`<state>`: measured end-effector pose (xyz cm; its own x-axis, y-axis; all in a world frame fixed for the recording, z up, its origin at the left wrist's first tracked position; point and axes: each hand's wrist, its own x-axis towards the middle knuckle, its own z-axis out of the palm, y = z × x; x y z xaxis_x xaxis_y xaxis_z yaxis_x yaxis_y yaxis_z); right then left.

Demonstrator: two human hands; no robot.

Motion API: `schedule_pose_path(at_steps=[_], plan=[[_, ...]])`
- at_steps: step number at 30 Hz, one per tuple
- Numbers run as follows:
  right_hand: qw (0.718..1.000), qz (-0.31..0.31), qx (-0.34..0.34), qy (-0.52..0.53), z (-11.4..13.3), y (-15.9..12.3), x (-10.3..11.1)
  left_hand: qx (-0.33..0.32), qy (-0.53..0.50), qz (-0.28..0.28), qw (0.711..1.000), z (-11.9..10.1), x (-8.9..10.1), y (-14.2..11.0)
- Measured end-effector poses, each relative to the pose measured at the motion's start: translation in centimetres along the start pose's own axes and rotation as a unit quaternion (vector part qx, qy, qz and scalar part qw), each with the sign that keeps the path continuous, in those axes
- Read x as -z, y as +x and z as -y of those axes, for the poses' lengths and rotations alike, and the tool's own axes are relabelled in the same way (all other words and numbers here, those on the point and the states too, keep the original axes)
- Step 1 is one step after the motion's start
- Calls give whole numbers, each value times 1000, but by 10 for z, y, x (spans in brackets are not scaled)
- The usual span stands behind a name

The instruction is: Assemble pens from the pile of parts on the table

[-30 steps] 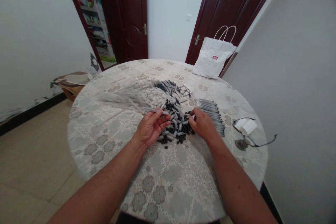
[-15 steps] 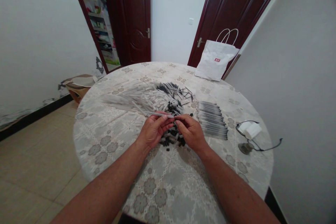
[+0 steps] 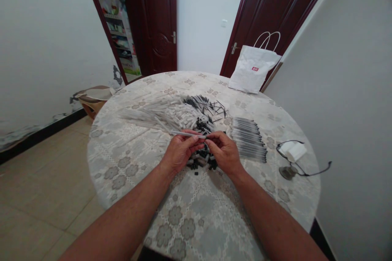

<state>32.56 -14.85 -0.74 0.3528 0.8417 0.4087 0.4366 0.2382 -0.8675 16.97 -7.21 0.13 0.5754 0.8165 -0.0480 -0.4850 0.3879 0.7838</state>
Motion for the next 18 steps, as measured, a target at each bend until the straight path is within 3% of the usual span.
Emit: schedule_pose_path(at_steps=[7,18], plan=[[1000,-4,19,-14,0,0,2,11,28,-3,1000,1,2,0],[997,44,-46,-46,0,1,9,20,44,-8,999,-2,-1,-1]])
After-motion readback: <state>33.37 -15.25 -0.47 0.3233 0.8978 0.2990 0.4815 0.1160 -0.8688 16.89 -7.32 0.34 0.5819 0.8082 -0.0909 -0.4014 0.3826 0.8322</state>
